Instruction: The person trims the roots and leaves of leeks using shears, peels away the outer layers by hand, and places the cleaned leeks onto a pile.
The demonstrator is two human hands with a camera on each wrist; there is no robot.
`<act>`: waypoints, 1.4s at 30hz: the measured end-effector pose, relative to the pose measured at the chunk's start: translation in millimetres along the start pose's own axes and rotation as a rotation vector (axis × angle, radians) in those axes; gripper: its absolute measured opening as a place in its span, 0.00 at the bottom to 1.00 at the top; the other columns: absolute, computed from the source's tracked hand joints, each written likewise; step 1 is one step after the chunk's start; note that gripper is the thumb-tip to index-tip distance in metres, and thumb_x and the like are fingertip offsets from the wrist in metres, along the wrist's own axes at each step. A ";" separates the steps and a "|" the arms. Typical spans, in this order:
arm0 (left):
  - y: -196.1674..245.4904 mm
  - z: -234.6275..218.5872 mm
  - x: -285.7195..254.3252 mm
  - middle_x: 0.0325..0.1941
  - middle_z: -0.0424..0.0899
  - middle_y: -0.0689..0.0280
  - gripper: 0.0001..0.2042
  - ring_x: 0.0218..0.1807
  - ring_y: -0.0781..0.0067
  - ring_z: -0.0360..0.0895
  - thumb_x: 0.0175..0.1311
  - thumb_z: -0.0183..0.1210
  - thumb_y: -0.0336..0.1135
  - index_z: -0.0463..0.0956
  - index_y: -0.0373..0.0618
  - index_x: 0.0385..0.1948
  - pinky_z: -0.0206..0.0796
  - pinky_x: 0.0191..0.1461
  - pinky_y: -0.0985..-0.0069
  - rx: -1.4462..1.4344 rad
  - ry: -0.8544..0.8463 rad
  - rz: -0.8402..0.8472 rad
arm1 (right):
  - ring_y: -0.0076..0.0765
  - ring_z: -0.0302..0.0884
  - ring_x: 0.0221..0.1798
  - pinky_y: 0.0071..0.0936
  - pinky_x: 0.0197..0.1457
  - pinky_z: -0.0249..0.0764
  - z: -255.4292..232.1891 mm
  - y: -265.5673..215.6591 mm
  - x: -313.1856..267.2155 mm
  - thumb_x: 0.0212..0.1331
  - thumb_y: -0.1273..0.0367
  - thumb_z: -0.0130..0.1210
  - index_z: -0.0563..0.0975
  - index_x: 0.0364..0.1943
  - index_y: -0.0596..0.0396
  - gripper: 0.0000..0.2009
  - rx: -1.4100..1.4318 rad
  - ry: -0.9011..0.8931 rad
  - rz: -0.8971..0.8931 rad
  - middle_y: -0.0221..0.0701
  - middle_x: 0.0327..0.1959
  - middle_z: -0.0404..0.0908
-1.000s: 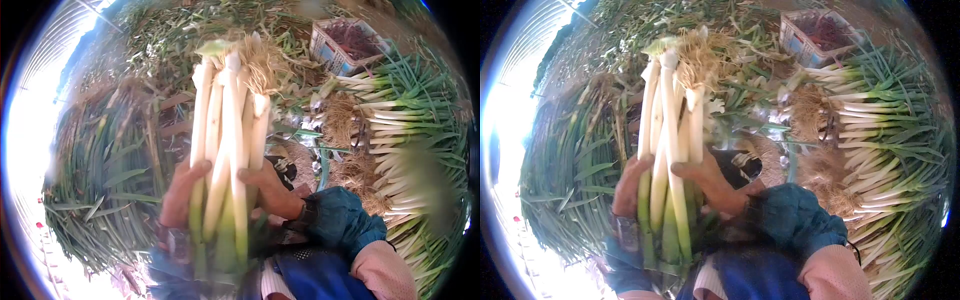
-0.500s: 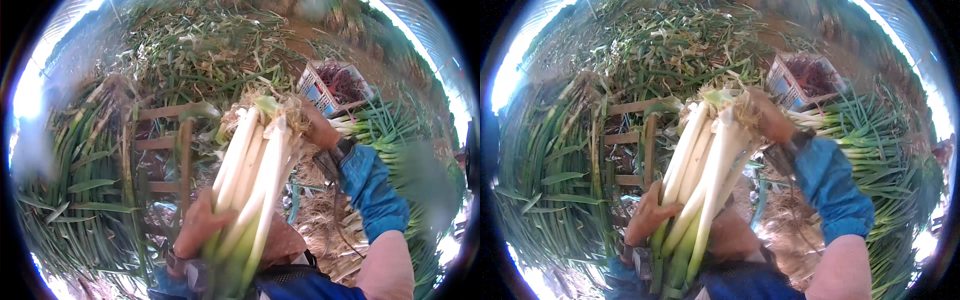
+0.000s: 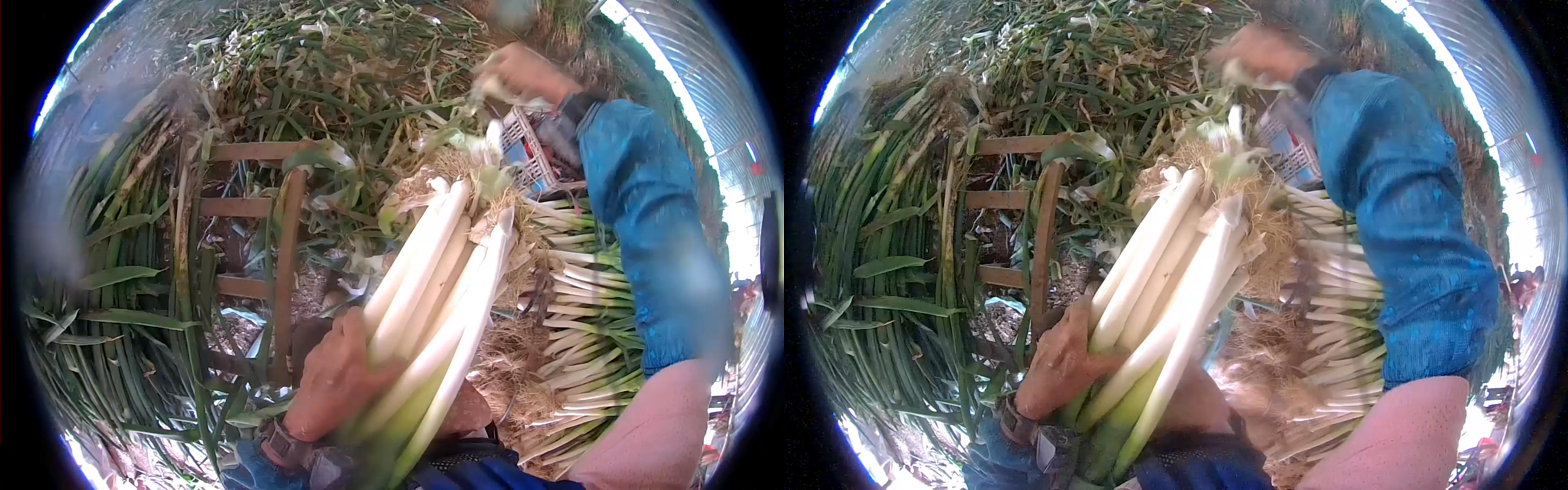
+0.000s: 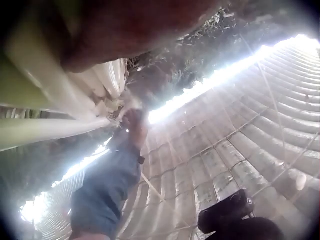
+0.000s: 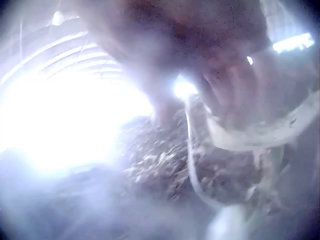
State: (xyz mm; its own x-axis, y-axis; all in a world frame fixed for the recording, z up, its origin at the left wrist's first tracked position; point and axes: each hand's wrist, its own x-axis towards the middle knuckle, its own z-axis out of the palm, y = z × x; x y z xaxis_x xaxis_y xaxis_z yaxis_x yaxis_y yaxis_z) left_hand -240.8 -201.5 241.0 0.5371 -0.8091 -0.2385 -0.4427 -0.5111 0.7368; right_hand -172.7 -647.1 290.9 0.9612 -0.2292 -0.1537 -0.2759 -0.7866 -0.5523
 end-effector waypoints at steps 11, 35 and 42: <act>10.1 -1.0 -2.1 0.37 0.72 0.43 0.26 0.41 0.38 0.70 0.46 0.61 0.44 0.61 0.35 0.40 0.64 0.43 0.55 -0.082 -0.104 -0.056 | 0.33 0.76 0.29 0.32 0.35 0.74 85.1 -11.8 -28.2 0.55 0.63 0.47 0.80 0.25 0.50 0.11 -1.182 -0.203 -0.463 0.30 0.24 0.77; 29.7 17.1 -30.3 0.33 0.70 0.53 0.24 0.36 0.49 0.73 0.46 0.61 0.38 0.59 0.38 0.40 0.68 0.33 0.59 -0.002 -0.061 0.194 | 0.46 0.78 0.30 0.38 0.31 0.73 -18.0 -4.6 -52.3 0.43 0.68 0.53 0.77 0.26 0.52 0.06 -1.416 -0.008 -0.361 0.37 0.23 0.77; 35.0 20.3 -33.8 0.31 0.69 0.54 0.25 0.33 0.52 0.72 0.42 0.61 0.36 0.60 0.34 0.40 0.67 0.33 0.62 0.037 -0.039 0.305 | 0.43 0.75 0.39 0.35 0.40 0.72 -3.6 -38.2 -65.6 0.53 0.54 0.50 0.73 0.42 0.56 0.21 -0.837 -0.392 0.315 0.40 0.38 0.76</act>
State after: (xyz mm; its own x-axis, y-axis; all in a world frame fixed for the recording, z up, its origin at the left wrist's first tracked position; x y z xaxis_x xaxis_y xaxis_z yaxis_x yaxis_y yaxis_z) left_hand -289.0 -197.9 262.0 0.3477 -0.9370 -0.0347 -0.6055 -0.2526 0.7547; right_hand -225.2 -604.1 325.0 0.7342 -0.4111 -0.5403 -0.2899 -0.9094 0.2981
